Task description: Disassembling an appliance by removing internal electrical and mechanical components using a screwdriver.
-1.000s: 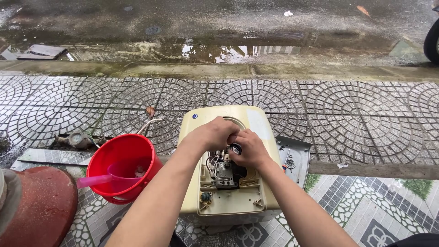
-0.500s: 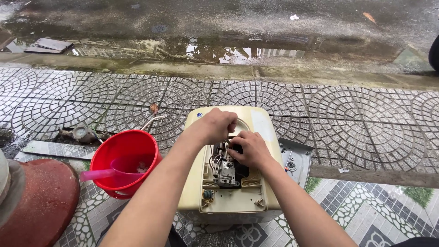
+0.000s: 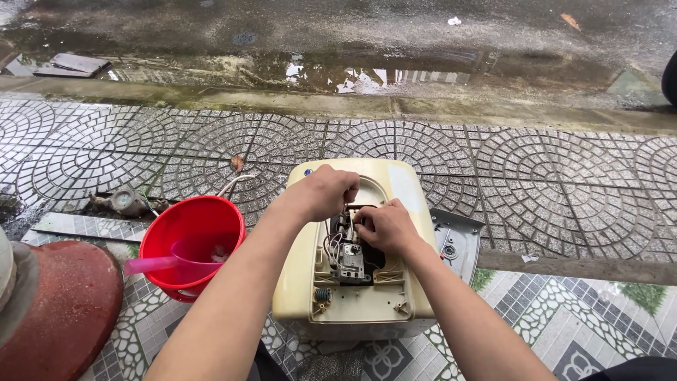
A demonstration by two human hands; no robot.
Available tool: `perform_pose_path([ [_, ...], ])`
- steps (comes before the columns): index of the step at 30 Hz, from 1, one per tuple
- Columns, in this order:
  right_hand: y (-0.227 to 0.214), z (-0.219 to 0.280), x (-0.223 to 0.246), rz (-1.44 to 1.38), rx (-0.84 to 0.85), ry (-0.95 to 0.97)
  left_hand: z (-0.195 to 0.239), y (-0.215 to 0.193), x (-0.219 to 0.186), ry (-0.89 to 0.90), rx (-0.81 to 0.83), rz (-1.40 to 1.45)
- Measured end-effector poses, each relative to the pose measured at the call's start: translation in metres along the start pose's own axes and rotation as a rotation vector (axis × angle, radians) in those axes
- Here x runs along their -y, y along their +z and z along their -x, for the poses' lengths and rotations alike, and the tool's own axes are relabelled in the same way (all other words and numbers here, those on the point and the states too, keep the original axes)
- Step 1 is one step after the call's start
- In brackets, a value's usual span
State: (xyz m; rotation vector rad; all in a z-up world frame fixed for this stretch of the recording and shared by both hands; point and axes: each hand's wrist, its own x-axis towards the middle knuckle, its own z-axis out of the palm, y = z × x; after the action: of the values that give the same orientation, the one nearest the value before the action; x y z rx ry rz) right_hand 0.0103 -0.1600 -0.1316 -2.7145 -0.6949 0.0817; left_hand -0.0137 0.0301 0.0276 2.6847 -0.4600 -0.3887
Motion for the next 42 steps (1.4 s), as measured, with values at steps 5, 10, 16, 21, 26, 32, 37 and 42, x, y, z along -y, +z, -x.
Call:
perform_pose_path([
  [5, -0.004, 0.001, 0.005, -0.019, 0.003, -0.003, -0.003, 0.003, 0.002, 0.013, 0.000, -0.006],
  [10, -0.002, -0.001, 0.000, -0.072, -0.025, 0.001, -0.004, 0.001, -0.001, 0.006, 0.014, -0.023],
  [16, 0.020, -0.008, -0.023, -0.388, -0.161, 0.070, -0.005, 0.001, -0.002, 0.003, 0.000, -0.023],
  [21, 0.027, -0.012, -0.031, -0.544, -0.241, 0.093, -0.002, -0.001, -0.005, 0.005, 0.002, -0.004],
  [26, 0.024, -0.011, -0.035, -0.619, -0.214, 0.084, -0.003, 0.000, -0.002, 0.009, -0.007, -0.009],
  [32, 0.018, -0.010, -0.033, -0.606, -0.127, 0.084, -0.003, 0.000, -0.003, 0.010, -0.006, -0.008],
  [37, 0.011, -0.008, -0.029, -0.592, -0.090, 0.097, -0.004, 0.001, -0.005, 0.016, -0.011, -0.014],
  [42, 0.015, -0.009, -0.030, -0.835, -0.167, 0.104, -0.004, -0.003, -0.012, 0.021, -0.008, -0.024],
])
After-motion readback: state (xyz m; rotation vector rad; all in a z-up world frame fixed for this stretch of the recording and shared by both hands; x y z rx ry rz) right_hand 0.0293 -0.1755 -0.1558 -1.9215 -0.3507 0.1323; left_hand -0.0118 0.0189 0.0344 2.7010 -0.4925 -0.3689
